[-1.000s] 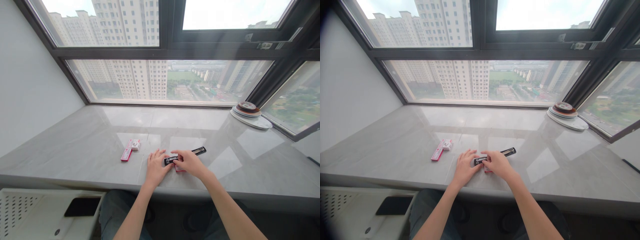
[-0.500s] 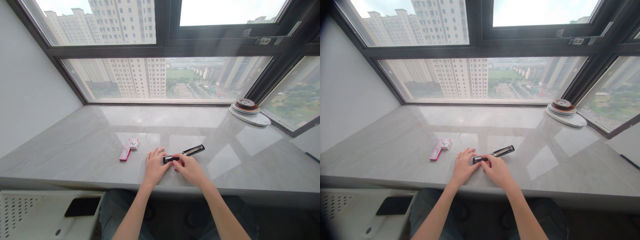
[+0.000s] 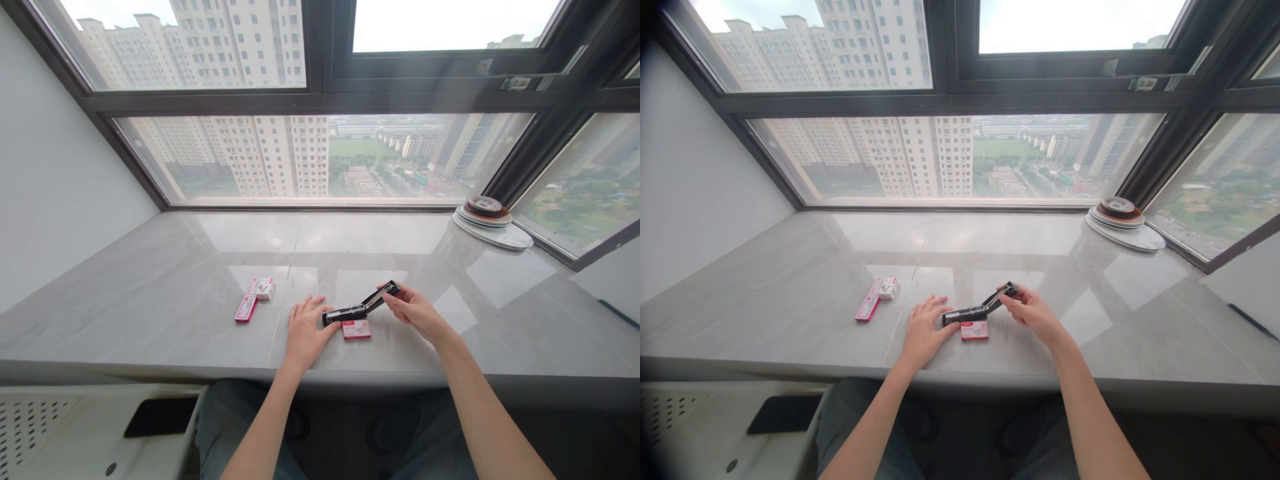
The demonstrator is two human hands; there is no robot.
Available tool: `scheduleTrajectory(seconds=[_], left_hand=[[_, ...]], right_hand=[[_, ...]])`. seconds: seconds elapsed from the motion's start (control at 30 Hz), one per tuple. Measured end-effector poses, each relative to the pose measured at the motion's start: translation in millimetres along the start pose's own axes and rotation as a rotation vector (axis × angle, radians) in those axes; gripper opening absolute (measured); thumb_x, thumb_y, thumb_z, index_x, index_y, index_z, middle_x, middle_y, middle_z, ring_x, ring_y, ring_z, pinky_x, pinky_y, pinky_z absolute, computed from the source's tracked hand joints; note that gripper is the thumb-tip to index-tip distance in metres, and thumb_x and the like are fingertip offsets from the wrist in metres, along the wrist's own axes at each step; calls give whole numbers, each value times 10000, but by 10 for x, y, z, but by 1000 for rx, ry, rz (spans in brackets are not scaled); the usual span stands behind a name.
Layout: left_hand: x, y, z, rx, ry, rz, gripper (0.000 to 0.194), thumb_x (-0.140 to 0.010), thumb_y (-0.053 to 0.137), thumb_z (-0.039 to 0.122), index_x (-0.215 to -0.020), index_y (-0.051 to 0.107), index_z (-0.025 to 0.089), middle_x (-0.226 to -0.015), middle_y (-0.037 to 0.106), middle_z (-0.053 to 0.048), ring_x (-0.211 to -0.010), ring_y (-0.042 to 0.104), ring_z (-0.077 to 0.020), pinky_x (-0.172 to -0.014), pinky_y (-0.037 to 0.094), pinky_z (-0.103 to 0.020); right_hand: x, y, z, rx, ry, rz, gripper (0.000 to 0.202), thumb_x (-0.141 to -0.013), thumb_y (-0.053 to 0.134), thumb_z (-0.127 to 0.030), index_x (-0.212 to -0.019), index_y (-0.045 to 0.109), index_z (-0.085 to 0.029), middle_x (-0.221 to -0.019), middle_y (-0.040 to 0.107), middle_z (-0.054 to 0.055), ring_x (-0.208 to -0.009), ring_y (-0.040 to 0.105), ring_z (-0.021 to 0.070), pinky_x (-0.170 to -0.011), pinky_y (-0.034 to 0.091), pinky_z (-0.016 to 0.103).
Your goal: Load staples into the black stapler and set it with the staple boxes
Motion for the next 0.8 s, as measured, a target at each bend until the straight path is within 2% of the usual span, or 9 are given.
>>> scheduleTrajectory(seconds=[0.2,0.3,0.37,0.5,0.6,0.67,0.77,0.8], left_hand=[[-4,-17,-5,-4,19,-16,267,-876,721,423,-1135,705,361,-1490,558,23,-1502,342,-277,-1248,190,-536],[-14,-4,-20,-11,20,-22,279,-872,724,414,-1144,700,357,-1492,555,17,-1499,347,-283,-1243,192,-539],[-19,3,-28,-18,26,-26,280,-873,720,416,-1143,695,344,-1489,557,8,-1495,351,-289,-1240,194,-541],[2,-42,-1,-10,34,20,315,-895,677,343,-1206,653,308,-1453,578,-29,-1463,389,-288,-1226,238,-525],[52,-100,117,6,58,83,393,-929,489,134,-1271,615,283,-1386,607,-54,-1362,492,-243,-1169,352,-470],[84,-92,266,5,180,7,536,-866,400,11,-1247,640,302,-1369,618,-31,-1323,516,-222,-1139,398,-439],[106,-16,503,1,455,-237,701,-755,405,-57,-1265,660,352,-1472,560,43,-1420,427,-219,-1182,376,-430],[102,4,549,-3,507,-297,733,-740,415,-58,-1292,652,362,-1510,528,63,-1457,384,-223,-1201,361,-434]], right_hand=[[-289,555,-282,376,-204,-165,392,-741,805,-538,-891,677,-199,-603,437,-80,-570,374,97,-549,287,246],[-313,772,-319,573,-237,-217,309,-746,796,-461,-846,661,-201,-579,453,-87,-561,396,99,-557,270,238],[-302,846,-338,682,-257,-246,235,-760,772,-392,-864,676,-205,-594,500,-79,-573,437,105,-565,265,237],[-264,782,-359,755,-282,-291,173,-834,674,-330,-955,719,-214,-636,568,-54,-594,488,116,-582,285,244],[-273,592,-300,779,-260,-169,219,-837,675,-399,-937,732,-212,-626,545,-50,-589,466,118,-583,288,248],[-301,460,-213,773,-232,-67,295,-803,711,-484,-913,728,-211,-637,528,-52,-603,456,120,-584,294,245],[-335,319,-45,703,-179,46,405,-774,721,-581,-916,722,-202,-631,490,-57,-609,449,124,-583,310,244],[-332,291,12,668,-157,80,437,-782,704,-607,-930,724,-196,-617,469,-60,-599,443,125,-574,310,245]])
Point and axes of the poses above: each hand's wrist, its own x-axis away from the middle knuckle, its own y-axis out of the palm, z = x × y, the point moved 1 cm from there along -x, towards the middle knuckle
